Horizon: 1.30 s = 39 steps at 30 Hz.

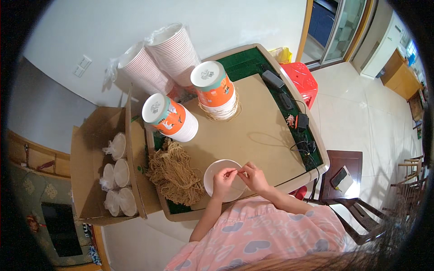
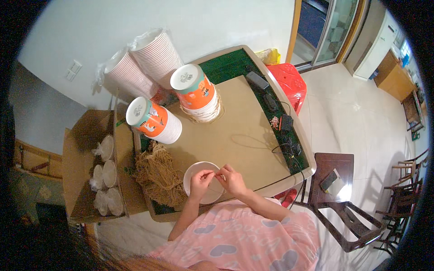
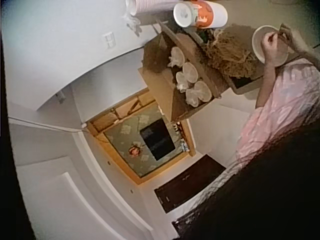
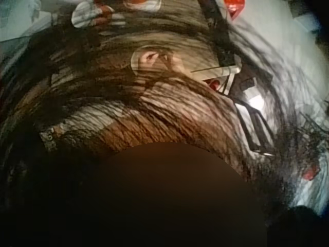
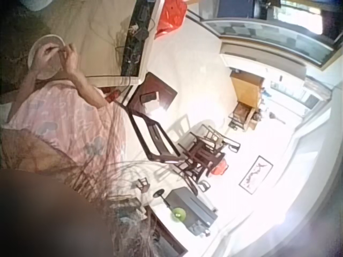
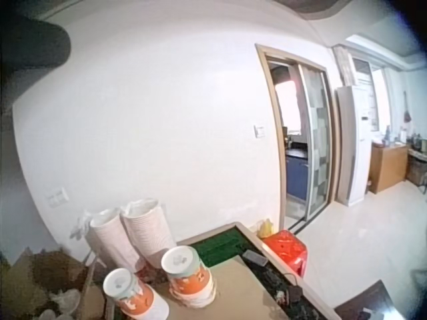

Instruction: Manually filling paper bowls with decorative shredded material and stacking them for packaging.

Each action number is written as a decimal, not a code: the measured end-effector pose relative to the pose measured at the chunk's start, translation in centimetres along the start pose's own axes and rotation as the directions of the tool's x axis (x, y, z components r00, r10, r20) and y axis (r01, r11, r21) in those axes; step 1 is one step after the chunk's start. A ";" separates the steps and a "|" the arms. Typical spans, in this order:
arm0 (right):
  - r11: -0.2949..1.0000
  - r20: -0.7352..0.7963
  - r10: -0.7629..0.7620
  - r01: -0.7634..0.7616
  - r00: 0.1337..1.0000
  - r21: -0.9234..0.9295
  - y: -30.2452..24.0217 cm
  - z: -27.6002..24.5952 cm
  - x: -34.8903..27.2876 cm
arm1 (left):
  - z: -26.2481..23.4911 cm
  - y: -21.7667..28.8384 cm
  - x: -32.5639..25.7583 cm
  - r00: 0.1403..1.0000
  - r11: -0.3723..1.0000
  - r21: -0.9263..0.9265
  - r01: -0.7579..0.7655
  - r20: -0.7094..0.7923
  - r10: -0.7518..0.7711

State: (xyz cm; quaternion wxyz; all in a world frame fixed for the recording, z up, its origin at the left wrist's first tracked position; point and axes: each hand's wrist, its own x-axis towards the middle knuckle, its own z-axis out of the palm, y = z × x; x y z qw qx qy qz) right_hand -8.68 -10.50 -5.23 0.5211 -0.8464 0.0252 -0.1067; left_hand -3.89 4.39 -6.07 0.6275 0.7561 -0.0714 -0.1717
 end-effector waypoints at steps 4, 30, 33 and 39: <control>1.000 -0.002 -0.005 0.005 1.000 -0.003 0.5 0.2 -0.1 | 0.4 1.0 -0.1 0.972 0.931 0.311 -0.194 -0.066 0.224; 0.993 0.016 0.087 -0.088 0.996 0.084 -0.3 -0.5 0.5 | -0.2 1.7 0.0 0.993 0.962 0.250 -0.107 0.082 0.089; 0.993 0.023 0.054 -0.057 0.998 0.107 -0.6 -0.9 0.5 | -0.2 2.3 -0.2 0.992 0.957 0.266 -0.115 0.079 0.097; 0.994 0.027 -0.012 0.009 1.000 0.106 -0.5 -1.3 0.4 | -0.2 3.1 -0.3 0.991 0.956 0.272 -0.106 0.108 0.079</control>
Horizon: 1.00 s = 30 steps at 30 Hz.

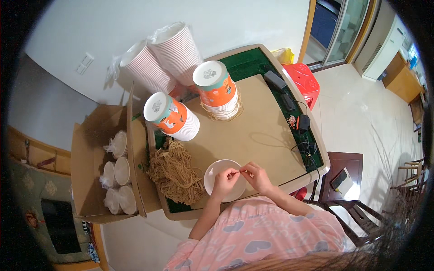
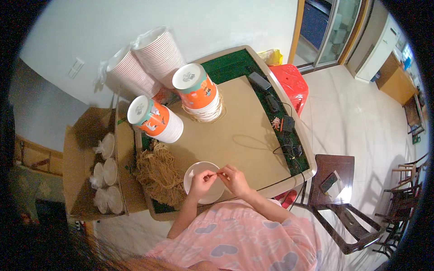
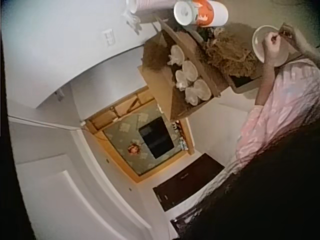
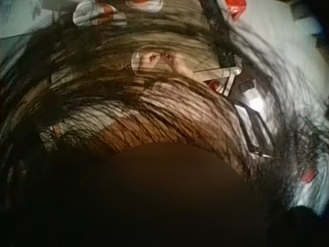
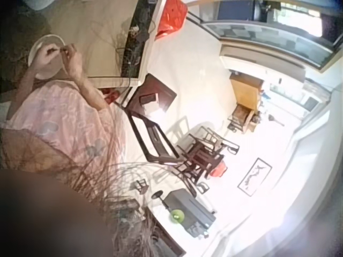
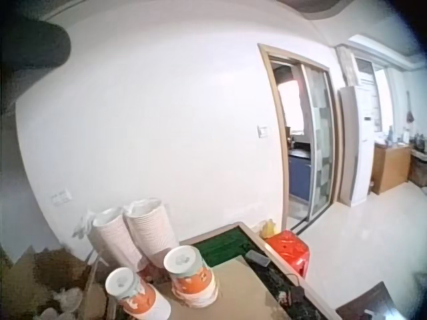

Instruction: Manually filling paper bowls with decorative shredded material and stacking them for packaging.

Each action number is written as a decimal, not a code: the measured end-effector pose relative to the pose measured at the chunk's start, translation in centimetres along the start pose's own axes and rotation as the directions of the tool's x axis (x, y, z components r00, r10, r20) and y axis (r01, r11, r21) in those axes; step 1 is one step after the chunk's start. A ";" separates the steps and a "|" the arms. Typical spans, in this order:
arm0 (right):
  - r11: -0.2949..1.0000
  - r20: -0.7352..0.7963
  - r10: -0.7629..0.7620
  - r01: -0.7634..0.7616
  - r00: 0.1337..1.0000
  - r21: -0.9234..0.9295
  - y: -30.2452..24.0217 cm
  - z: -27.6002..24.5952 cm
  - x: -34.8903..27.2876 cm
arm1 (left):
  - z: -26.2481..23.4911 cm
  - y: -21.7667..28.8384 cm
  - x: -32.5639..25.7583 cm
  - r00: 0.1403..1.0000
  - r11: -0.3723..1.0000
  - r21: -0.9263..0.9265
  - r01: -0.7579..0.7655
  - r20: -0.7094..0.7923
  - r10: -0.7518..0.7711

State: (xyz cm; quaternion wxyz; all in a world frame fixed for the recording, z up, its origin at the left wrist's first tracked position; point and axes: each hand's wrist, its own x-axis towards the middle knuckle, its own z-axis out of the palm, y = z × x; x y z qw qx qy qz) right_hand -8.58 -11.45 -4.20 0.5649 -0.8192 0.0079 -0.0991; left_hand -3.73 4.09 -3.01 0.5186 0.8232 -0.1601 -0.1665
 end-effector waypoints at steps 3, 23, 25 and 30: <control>0.998 0.006 -0.057 0.056 0.998 0.014 0.4 -0.1 0.0 | 0.1 0.1 0.0 1.000 1.000 -0.023 -0.006 0.003 0.006; 0.998 0.023 -0.043 0.042 0.999 0.048 1.6 0.1 -0.2 | -0.5 0.6 -0.7 0.991 0.995 -0.087 0.048 0.125 -0.037; 0.999 -0.003 -0.049 0.049 0.999 0.005 2.5 0.2 -0.2 | -0.7 1.2 -1.0 0.983 0.985 -0.158 0.068 0.177 -0.040; 0.996 0.074 0.018 -0.011 0.997 -0.090 4.0 -0.6 2.6 | -2.4 2.7 -1.5 0.970 0.939 -0.275 0.205 0.184 -0.158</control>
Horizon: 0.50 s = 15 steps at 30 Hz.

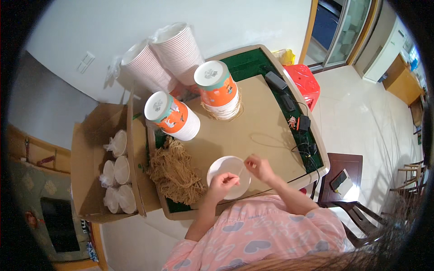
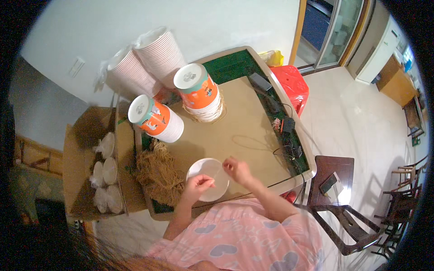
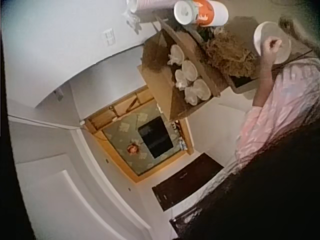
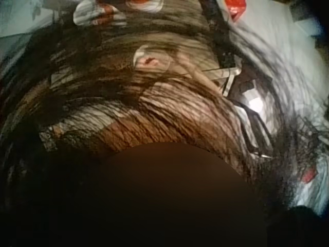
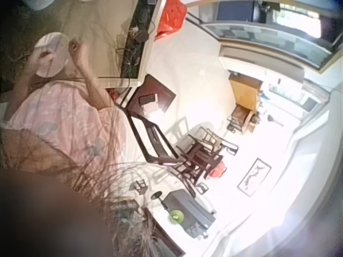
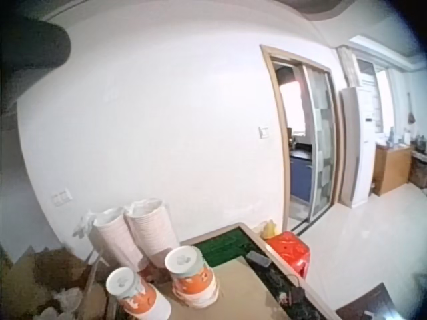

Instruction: Manually filling paper bowls with decorative shredded material and stacking them for packaging.

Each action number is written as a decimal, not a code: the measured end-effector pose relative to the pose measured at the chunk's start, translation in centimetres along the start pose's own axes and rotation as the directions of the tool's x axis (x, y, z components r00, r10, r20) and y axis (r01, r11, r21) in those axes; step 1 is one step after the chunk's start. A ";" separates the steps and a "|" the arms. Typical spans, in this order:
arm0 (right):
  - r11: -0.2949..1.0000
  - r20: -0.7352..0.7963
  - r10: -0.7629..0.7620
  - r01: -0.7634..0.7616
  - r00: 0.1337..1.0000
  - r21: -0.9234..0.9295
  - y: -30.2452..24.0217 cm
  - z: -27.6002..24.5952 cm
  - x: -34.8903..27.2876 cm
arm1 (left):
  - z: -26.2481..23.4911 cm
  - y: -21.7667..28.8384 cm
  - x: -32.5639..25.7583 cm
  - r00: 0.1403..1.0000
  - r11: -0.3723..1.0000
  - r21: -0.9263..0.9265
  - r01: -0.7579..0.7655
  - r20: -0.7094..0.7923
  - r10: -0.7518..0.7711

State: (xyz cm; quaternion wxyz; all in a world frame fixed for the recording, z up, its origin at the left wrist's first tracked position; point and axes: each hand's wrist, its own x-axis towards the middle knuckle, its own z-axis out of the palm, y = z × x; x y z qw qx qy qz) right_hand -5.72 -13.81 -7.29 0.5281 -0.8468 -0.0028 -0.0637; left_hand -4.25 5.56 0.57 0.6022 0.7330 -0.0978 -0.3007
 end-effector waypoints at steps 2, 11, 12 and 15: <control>0.998 0.072 -0.050 0.053 0.996 -0.035 0.3 -2.2 3.9 | -0.8 0.6 -0.3 0.996 0.990 -0.131 -0.054 -0.078 0.044; 0.875 0.060 -0.397 0.397 0.916 -0.276 -0.6 -4.4 11.5 | -1.2 1.4 0.8 0.998 0.949 -0.313 -0.025 -0.064 0.006; 0.960 0.012 -0.236 0.235 0.972 -0.152 -2.2 -4.2 10.1 | -1.2 1.5 0.7 0.997 0.901 -0.430 -0.050 -0.081 0.017; 0.921 0.159 0.001 -0.062 0.987 0.384 -4.5 -3.1 4.1 | -0.9 1.1 1.3 0.996 0.778 -0.621 -0.089 -0.075 0.054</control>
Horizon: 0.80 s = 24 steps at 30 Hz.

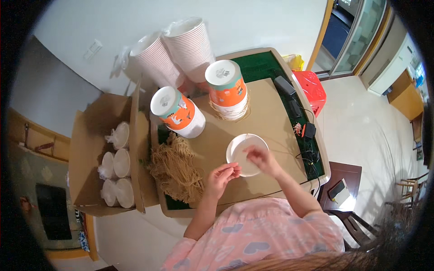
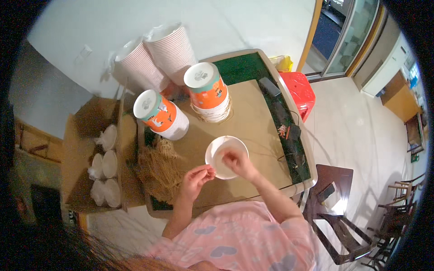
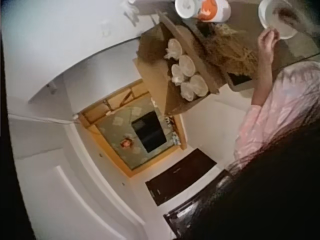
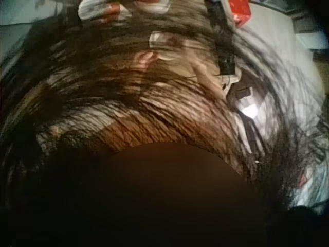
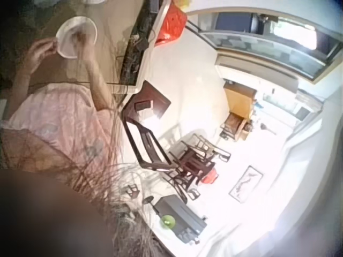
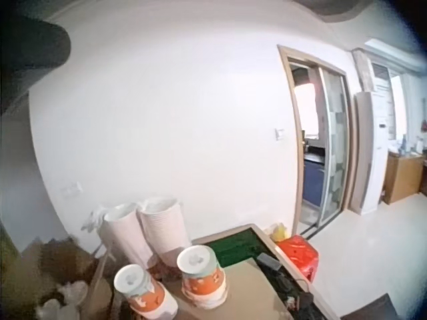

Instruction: Manually filling paper bowls with decorative shredded material and stacking them for packaging.

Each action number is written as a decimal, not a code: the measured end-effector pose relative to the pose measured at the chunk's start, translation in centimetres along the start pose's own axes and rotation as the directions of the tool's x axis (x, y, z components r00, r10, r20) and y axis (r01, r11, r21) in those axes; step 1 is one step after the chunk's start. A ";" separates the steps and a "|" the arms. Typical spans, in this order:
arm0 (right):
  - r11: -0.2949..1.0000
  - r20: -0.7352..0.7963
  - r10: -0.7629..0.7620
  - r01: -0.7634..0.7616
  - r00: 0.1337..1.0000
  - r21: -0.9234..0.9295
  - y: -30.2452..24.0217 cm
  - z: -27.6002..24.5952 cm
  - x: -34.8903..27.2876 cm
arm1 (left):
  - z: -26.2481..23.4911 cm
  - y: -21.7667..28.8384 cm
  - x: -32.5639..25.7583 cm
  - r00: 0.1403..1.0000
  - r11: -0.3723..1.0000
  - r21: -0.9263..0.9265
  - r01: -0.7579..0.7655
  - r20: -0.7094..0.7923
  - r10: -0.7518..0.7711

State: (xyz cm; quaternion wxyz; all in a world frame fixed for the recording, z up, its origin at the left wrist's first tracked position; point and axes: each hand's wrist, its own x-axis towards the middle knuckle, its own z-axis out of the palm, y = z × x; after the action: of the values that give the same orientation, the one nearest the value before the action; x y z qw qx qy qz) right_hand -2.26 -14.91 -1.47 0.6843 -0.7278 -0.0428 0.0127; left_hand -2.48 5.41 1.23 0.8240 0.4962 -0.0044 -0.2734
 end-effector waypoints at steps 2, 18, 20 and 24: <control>0.825 0.345 0.105 -0.275 0.933 0.493 0.0 2.1 -3.5 | 0.4 -0.2 0.3 0.999 0.995 -0.096 0.004 0.045 0.000; 0.975 -0.186 -0.222 0.222 0.957 -0.024 -6.7 0.7 -8.8 | -1.7 -6.7 4.4 0.885 -0.064 0.916 -0.396 0.400 0.240; 0.947 -0.137 -0.164 0.195 0.977 0.255 -7.7 1.2 -9.0 | 1.2 -3.4 4.2 0.974 0.407 0.907 -0.111 0.017 0.226; 0.906 -0.040 0.012 0.006 0.999 0.422 -5.9 1.3 -7.2 | 0.9 -1.7 4.0 0.954 0.645 0.731 -0.224 0.030 0.297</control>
State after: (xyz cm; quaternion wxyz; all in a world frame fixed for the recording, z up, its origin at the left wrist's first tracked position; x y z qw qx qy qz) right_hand -9.77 -13.87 4.06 0.8263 -0.5627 -0.0239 0.0075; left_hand -0.05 2.26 -0.77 0.5893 0.7878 -0.1455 -0.1046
